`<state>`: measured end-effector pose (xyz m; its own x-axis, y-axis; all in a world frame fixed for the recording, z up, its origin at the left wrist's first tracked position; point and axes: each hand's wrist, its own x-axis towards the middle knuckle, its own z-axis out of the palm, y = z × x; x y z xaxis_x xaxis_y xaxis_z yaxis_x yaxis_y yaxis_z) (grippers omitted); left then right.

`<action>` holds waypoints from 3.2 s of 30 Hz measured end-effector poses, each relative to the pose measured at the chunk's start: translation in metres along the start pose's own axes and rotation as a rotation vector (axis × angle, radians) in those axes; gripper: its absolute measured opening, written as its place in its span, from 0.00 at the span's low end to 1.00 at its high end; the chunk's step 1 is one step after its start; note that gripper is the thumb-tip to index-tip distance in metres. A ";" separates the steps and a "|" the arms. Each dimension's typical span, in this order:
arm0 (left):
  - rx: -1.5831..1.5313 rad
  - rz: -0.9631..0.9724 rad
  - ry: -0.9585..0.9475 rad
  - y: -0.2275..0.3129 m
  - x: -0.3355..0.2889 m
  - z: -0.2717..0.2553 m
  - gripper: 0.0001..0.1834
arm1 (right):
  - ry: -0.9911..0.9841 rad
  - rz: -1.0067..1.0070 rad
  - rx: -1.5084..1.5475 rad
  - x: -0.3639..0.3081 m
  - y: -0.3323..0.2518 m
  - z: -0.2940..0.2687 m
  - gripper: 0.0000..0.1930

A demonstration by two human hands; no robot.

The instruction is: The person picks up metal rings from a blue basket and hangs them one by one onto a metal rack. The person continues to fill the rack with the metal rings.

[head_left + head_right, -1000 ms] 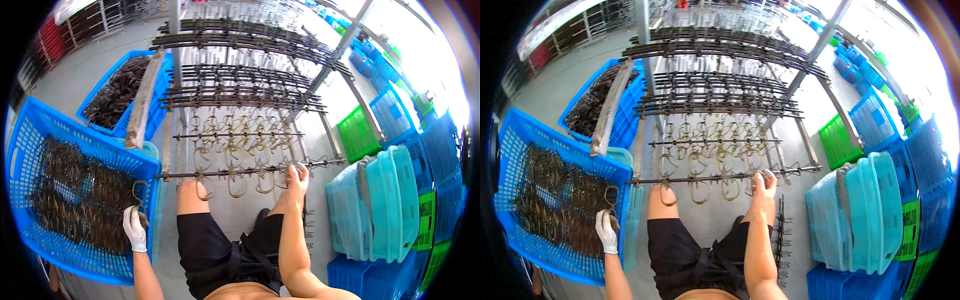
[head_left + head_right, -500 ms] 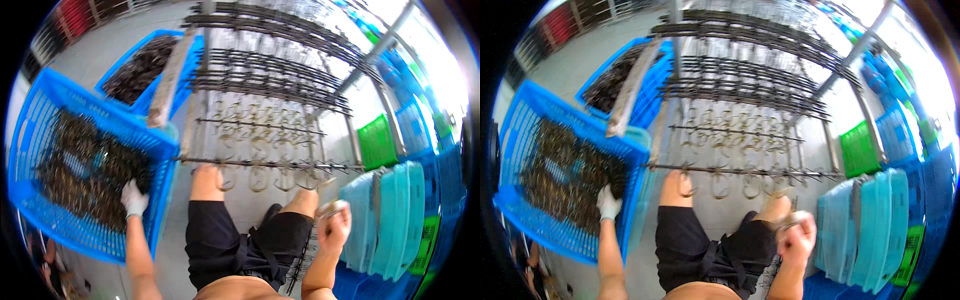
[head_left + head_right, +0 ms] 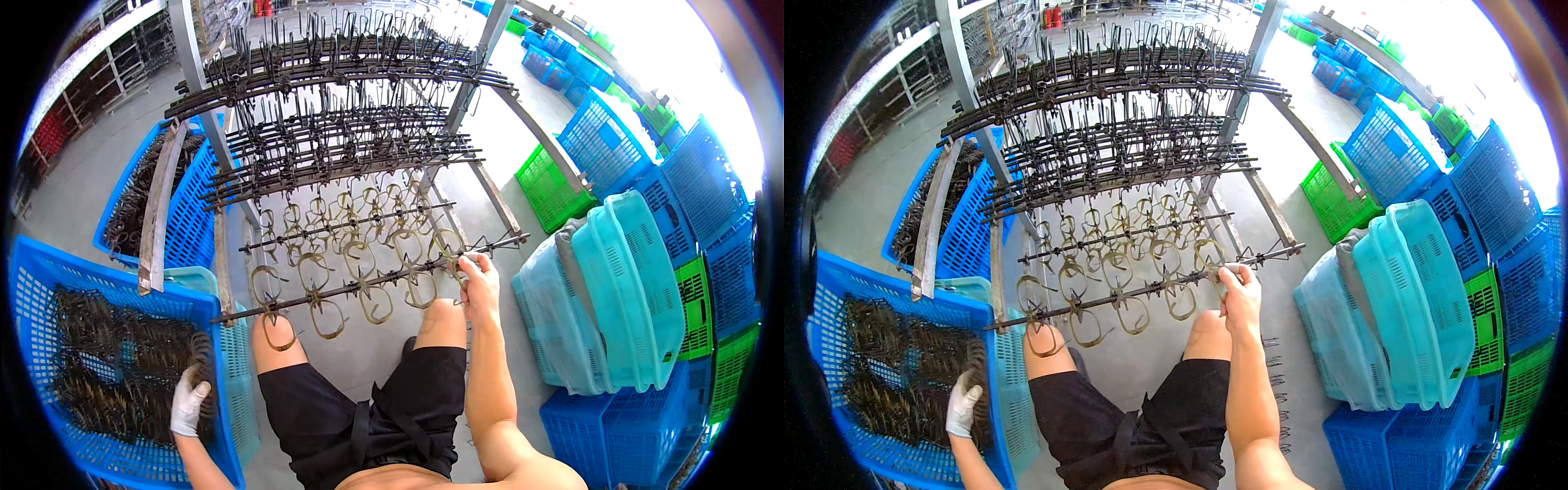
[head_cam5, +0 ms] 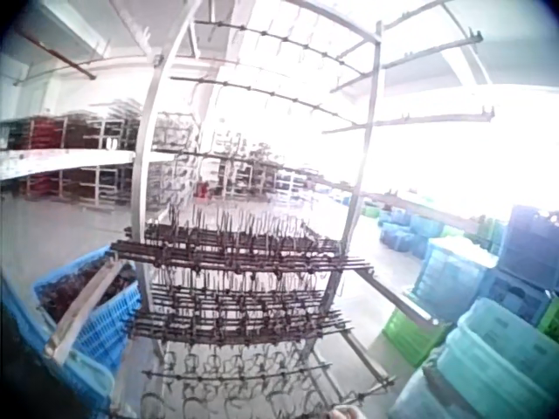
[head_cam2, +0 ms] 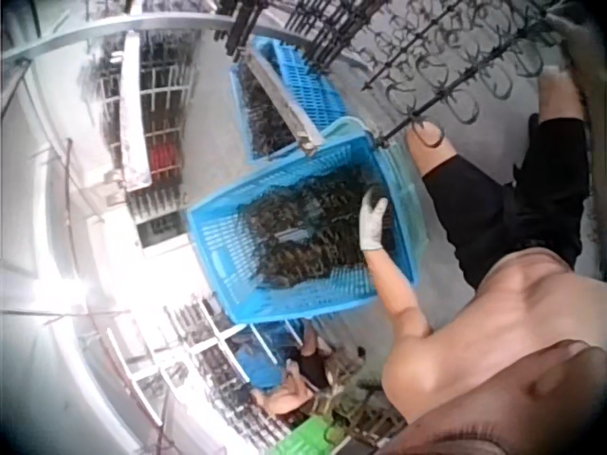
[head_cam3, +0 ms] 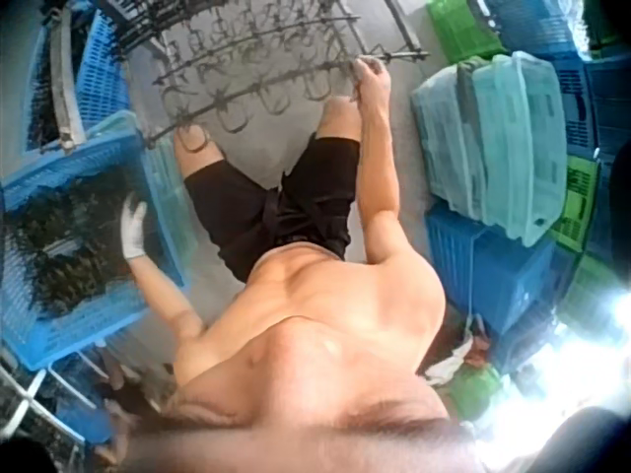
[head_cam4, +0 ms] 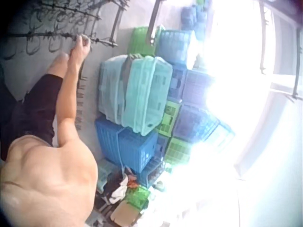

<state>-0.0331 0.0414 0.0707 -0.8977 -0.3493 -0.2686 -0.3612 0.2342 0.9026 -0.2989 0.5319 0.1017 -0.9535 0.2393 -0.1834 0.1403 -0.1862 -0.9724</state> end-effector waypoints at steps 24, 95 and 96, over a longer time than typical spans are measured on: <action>-0.584 0.076 -0.612 0.148 -0.062 0.149 0.35 | -1.424 0.103 -0.247 -0.131 -0.001 0.038 0.17; -0.496 0.193 -0.765 0.113 -0.033 0.237 0.35 | -0.027 -0.080 0.156 0.058 0.011 -0.066 0.11; -0.514 0.231 -0.741 0.116 -0.035 0.236 0.34 | -0.019 -0.105 0.164 0.057 0.013 -0.063 0.11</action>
<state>-0.1032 0.2953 0.1050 -0.9293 0.3660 -0.0499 -0.1560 -0.2664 0.9512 -0.3349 0.6031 0.0696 -0.9656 0.2481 -0.0778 -0.0043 -0.3142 -0.9494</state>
